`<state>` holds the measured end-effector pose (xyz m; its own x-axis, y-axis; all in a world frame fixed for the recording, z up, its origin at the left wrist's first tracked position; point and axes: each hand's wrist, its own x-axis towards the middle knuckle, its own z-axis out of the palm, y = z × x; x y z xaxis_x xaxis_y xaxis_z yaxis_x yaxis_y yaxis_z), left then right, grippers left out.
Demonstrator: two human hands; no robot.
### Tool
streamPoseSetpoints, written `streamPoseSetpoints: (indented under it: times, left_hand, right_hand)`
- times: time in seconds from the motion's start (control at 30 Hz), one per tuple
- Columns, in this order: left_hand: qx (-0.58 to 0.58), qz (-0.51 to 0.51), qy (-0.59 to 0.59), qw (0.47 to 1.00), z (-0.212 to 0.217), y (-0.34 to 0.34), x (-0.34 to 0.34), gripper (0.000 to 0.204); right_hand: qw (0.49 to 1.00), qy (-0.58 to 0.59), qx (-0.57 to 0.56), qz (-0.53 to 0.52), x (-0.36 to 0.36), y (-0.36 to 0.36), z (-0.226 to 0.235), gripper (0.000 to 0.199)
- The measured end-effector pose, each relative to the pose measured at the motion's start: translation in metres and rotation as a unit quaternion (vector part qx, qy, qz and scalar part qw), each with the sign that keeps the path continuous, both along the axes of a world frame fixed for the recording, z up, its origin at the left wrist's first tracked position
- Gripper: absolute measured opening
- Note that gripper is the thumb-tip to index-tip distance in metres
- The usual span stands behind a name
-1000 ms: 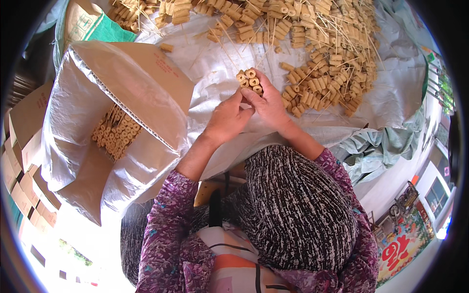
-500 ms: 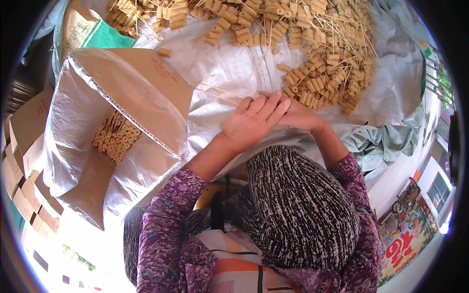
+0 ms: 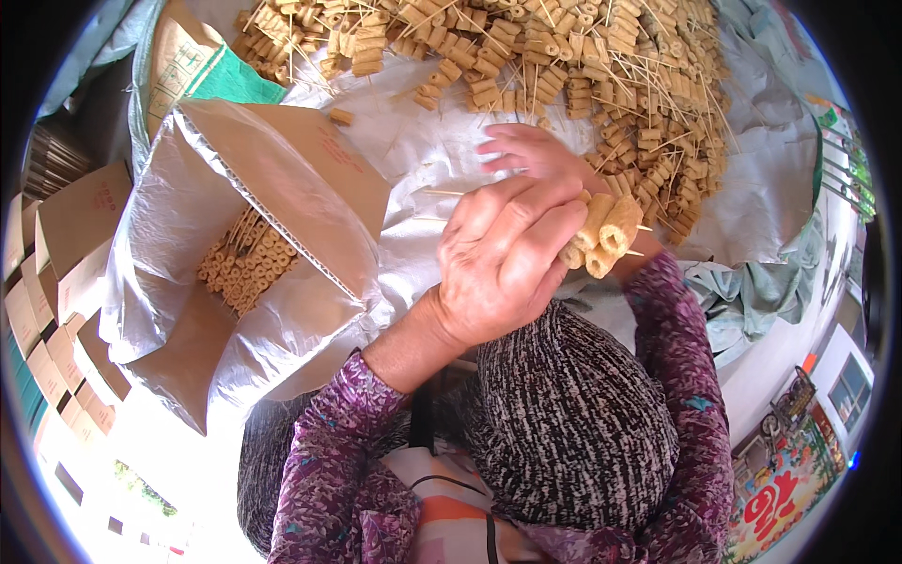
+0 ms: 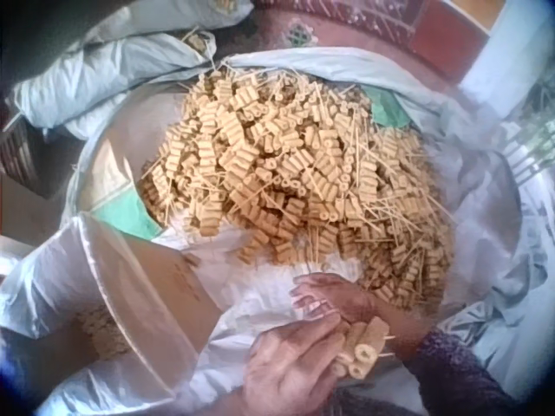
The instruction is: The person is threading small wooden cylinders onto thin sticks by hand and placing the finished bundles into a cardboard box.
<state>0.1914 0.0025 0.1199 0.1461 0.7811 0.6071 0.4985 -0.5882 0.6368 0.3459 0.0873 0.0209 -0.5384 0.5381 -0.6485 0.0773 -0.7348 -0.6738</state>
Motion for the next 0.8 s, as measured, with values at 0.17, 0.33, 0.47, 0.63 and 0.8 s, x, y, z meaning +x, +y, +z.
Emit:
streamPoseSetpoints:
  times: [0.17,0.33,0.47,0.63,0.8]
  left_hand:
    - [-0.166,0.028,0.015,0.986,0.042,-0.018,-0.013,0.070]
    - [-0.188,0.036,-0.040,0.981,0.040,-0.027,-0.025,0.074]
    - [-0.348,0.056,-0.301,0.886,0.014,-0.037,-0.030,0.063]
    - [-0.394,0.055,-0.394,0.828,-0.006,-0.007,-0.029,0.054]
    - [-0.464,0.102,-0.483,0.736,-0.026,0.022,-0.020,0.054]
  right_hand:
    - [0.977,0.050,-0.036,-0.202,-0.092,-0.001,-0.050,0.040]
    - [0.954,0.061,-0.060,-0.289,-0.111,0.023,-0.077,0.025]
    - [0.954,0.052,-0.001,-0.297,-0.100,0.015,-0.060,0.025]
    - [0.965,0.025,0.051,-0.255,-0.042,-0.026,-0.008,0.025]
    - [0.975,0.059,0.108,-0.183,-0.011,-0.053,0.046,0.028]
